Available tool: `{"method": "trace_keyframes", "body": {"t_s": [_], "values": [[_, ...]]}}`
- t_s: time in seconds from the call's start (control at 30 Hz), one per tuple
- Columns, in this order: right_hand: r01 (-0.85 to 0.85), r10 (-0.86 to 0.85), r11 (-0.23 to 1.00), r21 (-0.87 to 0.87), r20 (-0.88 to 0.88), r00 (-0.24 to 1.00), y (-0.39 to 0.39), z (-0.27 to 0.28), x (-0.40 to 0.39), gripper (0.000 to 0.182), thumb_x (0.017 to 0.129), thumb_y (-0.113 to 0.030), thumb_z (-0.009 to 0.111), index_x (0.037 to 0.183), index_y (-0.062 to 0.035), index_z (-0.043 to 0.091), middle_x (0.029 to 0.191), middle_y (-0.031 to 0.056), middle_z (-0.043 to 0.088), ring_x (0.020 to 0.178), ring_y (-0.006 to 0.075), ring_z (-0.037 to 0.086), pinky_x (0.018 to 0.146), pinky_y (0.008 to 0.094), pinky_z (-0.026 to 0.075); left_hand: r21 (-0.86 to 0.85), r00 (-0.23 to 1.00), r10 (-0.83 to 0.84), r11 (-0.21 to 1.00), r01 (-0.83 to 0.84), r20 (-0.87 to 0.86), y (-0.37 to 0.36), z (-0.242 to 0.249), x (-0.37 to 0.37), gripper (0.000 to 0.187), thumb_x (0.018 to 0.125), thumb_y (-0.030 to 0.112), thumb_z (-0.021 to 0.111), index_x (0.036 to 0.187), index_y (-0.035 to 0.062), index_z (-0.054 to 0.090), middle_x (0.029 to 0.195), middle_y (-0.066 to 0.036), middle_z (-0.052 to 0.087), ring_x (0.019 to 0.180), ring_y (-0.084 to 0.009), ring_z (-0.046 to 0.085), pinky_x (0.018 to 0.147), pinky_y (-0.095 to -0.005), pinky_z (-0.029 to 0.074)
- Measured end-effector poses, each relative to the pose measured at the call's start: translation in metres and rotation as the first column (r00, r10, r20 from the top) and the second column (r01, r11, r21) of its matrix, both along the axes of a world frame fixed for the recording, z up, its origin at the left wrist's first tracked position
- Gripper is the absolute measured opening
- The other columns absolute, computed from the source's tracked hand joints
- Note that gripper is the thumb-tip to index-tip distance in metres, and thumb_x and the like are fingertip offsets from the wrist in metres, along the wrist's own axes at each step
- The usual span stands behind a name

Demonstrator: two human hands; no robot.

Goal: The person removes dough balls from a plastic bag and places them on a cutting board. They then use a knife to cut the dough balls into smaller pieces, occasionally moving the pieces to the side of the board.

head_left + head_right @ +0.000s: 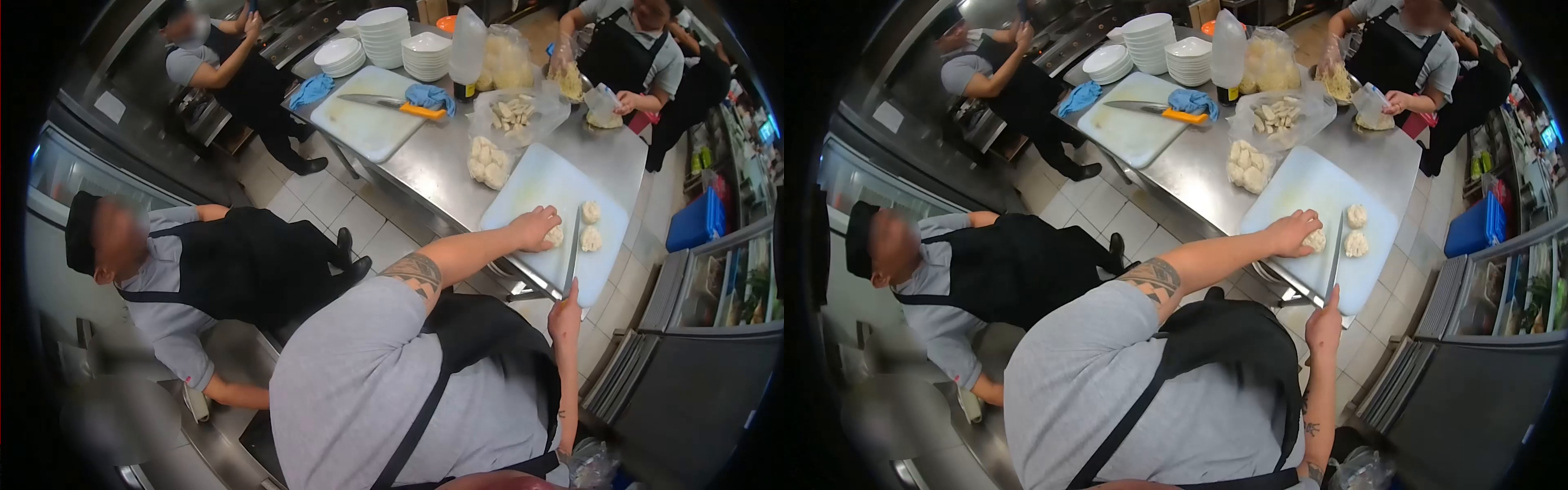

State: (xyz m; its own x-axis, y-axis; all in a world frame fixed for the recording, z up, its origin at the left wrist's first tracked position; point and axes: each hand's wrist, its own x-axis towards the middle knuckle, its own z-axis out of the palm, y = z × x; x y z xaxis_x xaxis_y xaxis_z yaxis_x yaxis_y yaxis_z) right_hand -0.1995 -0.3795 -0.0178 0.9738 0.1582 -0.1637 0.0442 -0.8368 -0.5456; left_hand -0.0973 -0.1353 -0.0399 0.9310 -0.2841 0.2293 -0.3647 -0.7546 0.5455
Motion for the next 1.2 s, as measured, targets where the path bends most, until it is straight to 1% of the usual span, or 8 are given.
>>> {"method": "trace_keyframes", "body": {"t_s": [0.1, 0.17, 0.23, 0.37, 0.73, 0.83, 1.0, 1.2], "values": [[-0.108, 0.109, 0.994, -0.026, 0.035, 0.993, -0.010, -0.036, 0.006, 0.080, 0.089, 0.002, 0.047, 0.164, -0.0108, 0.023, 0.105, 0.0345, 0.068, 0.096, 0.0513, 0.066, 0.084, 0.0564, 0.051, 0.114, 0.996, -0.054, 0.992, 0.061, -0.066, -0.006, -0.032, 0.023, 0.041, 0.084, 0.020, 0.071, 0.122, 0.0058, 0.064, 0.128, -0.018, 0.059, 0.116, -0.0401, 0.057, 0.099, -0.0510, 0.051], [-0.055, 0.043, 0.994, -0.093, -0.132, 0.990, 0.008, 0.004, 0.003, 0.080, 0.090, 0.000, 0.044, 0.165, -0.0163, 0.023, 0.102, 0.0370, 0.067, 0.096, 0.0530, 0.065, 0.087, 0.0572, 0.049, -0.007, 0.993, -0.102, 0.995, 0.102, 0.056, -0.004, -0.051, 0.034, 0.033, 0.080, 0.014, 0.070, 0.111, 0.0031, 0.070, 0.123, -0.022, 0.062, 0.115, -0.0425, 0.057, 0.098, -0.0503, 0.050], [-0.074, 0.061, 0.986, -0.147, -0.092, 0.994, 0.011, 0.009, -0.004, 0.083, 0.090, -0.001, 0.045, 0.166, -0.0200, 0.019, 0.099, 0.0349, 0.067, 0.091, 0.0502, 0.066, 0.084, 0.0572, 0.051, -0.037, 0.998, -0.057, 0.998, 0.055, -0.038, -0.002, -0.018, 0.019, 0.035, 0.083, 0.016, 0.071, 0.116, 0.0036, 0.069, 0.127, -0.022, 0.060, 0.117, -0.0426, 0.056, 0.103, -0.0500, 0.048], [-0.131, 0.100, 0.956, -0.262, -0.131, 0.986, 0.018, 0.037, -0.018, 0.084, 0.092, -0.003, 0.049, 0.167, -0.0237, 0.015, 0.089, 0.0287, 0.066, 0.082, 0.0452, 0.067, 0.079, 0.0546, 0.054, -0.058, 0.998, -0.028, 0.998, 0.031, 0.056, -0.002, -0.027, 0.006, 0.032, 0.092, 0.014, 0.065, 0.124, 0.0119, 0.064, 0.131, -0.016, 0.056, 0.116, -0.0404, 0.055, 0.102, -0.0487, 0.049], [-0.207, 0.168, 0.952, -0.228, -0.179, 0.969, 0.013, 0.061, -0.038, 0.089, 0.091, -0.004, 0.055, 0.168, -0.0211, 0.011, 0.088, 0.0293, 0.066, 0.074, 0.0442, 0.069, 0.073, 0.0527, 0.057, 0.013, 0.996, 0.040, 0.999, -0.041, 0.081, -0.011, -0.022, 0.003, 0.027, 0.092, 0.012, 0.063, 0.120, 0.0122, 0.062, 0.125, -0.011, 0.057, 0.111, -0.0357, 0.057, 0.094, -0.0467, 0.053], [-0.228, 0.190, 0.947, -0.224, -0.180, 0.965, 0.015, 0.061, -0.036, 0.091, 0.088, 0.001, 0.053, 0.167, -0.0140, 0.010, 0.071, 0.0258, 0.062, 0.066, 0.0423, 0.063, 0.069, 0.0538, 0.051, -0.002, 0.993, 0.038, 0.999, -0.038, 0.110, -0.013, -0.022, 0.003, 0.028, 0.092, 0.012, 0.064, 0.120, 0.0122, 0.062, 0.124, -0.011, 0.057, 0.109, -0.0359, 0.057, 0.093, -0.0470, 0.053], [-0.195, 0.147, 0.962, -0.190, -0.242, 0.959, 0.019, 0.034, -0.024, 0.092, 0.087, 0.002, 0.052, 0.167, -0.0191, 0.011, 0.079, 0.0298, 0.067, 0.074, 0.0458, 0.069, 0.071, 0.0554, 0.054, -0.002, 0.996, 0.037, 0.999, -0.037, 0.087, -0.011, -0.021, 0.002, 0.027, 0.093, 0.012, 0.065, 0.120, 0.0119, 0.063, 0.123, -0.012, 0.057, 0.106, -0.0363, 0.058, 0.093, -0.0473, 0.053], [-0.194, 0.169, 0.975, -0.108, -0.203, 0.964, 0.002, 0.029, -0.010, 0.089, 0.089, 0.001, 0.049, 0.167, -0.0199, 0.012, 0.082, 0.0301, 0.068, 0.076, 0.0464, 0.068, 0.072, 0.0553, 0.053, -0.202, 0.978, 0.096, 0.978, -0.058, 0.185, -0.008, -0.032, -0.007, 0.024, 0.095, 0.013, 0.065, 0.119, 0.0076, 0.061, 0.123, -0.015, 0.056, 0.112, -0.0395, 0.056, 0.096, -0.0475, 0.050]]}}
